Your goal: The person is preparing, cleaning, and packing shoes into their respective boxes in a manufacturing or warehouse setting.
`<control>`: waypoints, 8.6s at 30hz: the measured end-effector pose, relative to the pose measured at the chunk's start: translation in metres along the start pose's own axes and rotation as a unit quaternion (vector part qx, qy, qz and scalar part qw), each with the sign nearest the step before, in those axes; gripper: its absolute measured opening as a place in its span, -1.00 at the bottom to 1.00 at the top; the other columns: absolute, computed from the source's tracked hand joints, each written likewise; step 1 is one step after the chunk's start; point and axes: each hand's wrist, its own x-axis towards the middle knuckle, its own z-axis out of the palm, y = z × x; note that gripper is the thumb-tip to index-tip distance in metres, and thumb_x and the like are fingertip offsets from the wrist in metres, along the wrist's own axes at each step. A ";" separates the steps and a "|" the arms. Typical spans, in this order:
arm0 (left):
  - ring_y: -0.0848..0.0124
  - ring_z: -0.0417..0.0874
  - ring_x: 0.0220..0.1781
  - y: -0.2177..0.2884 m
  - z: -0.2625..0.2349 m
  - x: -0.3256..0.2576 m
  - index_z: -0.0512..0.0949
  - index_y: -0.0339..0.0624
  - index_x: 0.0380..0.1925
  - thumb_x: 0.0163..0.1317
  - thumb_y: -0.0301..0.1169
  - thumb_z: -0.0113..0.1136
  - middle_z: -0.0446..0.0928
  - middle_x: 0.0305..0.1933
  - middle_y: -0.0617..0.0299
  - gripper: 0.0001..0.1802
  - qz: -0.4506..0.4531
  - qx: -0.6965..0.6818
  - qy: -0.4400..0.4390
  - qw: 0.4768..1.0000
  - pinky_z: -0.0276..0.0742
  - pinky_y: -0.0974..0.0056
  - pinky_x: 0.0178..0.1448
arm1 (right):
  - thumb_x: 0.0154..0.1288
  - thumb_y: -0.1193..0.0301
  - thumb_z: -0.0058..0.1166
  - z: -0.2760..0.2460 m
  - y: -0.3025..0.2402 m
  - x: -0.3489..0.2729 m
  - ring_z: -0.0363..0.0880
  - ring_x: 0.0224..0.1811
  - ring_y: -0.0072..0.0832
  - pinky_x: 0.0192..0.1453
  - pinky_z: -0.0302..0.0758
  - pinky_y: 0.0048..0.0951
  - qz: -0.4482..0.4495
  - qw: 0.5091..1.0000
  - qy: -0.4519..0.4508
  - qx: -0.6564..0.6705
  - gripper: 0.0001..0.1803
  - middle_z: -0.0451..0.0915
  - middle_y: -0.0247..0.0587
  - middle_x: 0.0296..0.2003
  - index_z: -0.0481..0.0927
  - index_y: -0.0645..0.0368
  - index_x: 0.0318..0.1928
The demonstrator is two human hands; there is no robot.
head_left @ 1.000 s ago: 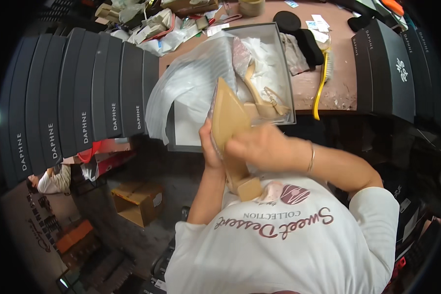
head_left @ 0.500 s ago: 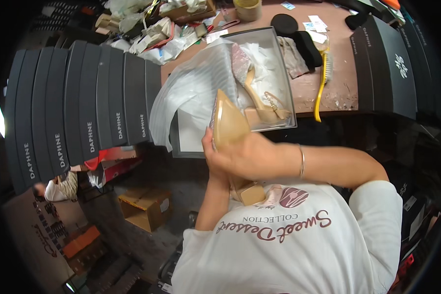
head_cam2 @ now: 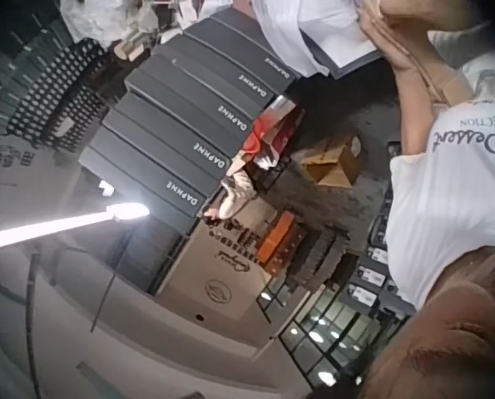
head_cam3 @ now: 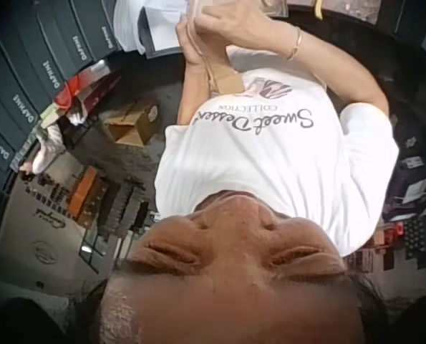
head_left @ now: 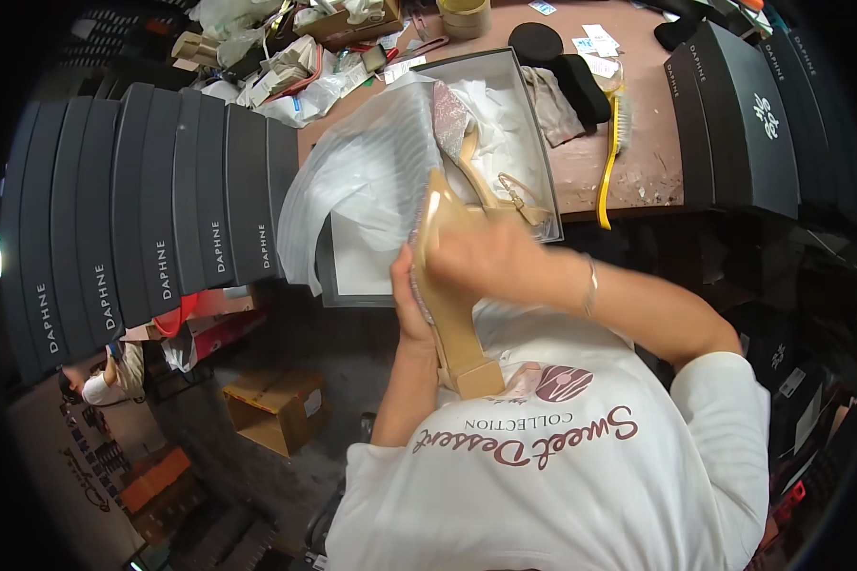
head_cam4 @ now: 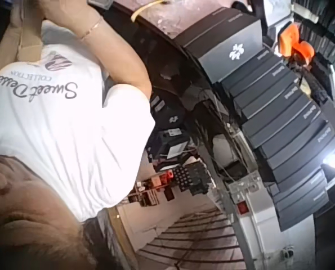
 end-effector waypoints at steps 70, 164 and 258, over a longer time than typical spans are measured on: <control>0.33 0.56 0.09 0.013 0.016 0.055 0.45 -0.25 0.08 0.35 -0.06 0.06 0.52 0.09 0.06 -0.49 -0.030 0.088 -0.245 0.965 0.51 0.21 0.13 | 0.44 0.23 -0.11 -0.022 0.019 -0.024 0.53 -0.33 -0.64 -0.18 0.46 -0.56 0.351 0.625 -0.020 0.697 -0.65 0.60 -0.34 -0.33 0.54 0.29 -0.06; 0.41 0.61 -0.45 -0.029 0.010 0.004 0.52 -0.28 -0.30 0.14 -0.55 0.23 0.56 -0.40 0.20 -0.87 -0.165 0.404 -0.220 0.873 0.53 0.33 -0.32 | 0.13 0.36 0.10 -0.024 0.085 -0.020 0.63 -0.44 -0.28 -0.31 0.58 -0.21 0.171 0.984 0.006 0.044 -0.84 0.55 -0.22 -0.55 0.61 0.05 -0.25; 0.45 0.53 -0.40 -0.009 0.021 0.012 0.41 -0.15 -0.17 0.31 -0.16 0.09 0.46 -0.44 0.24 -0.70 0.030 0.078 0.089 0.993 0.50 0.37 -0.29 | 0.05 0.61 0.12 -0.106 0.118 -0.094 0.47 -0.19 -0.12 -0.10 0.38 -0.19 0.223 0.974 0.020 0.019 -0.80 0.52 -0.11 -0.31 0.56 0.23 -0.25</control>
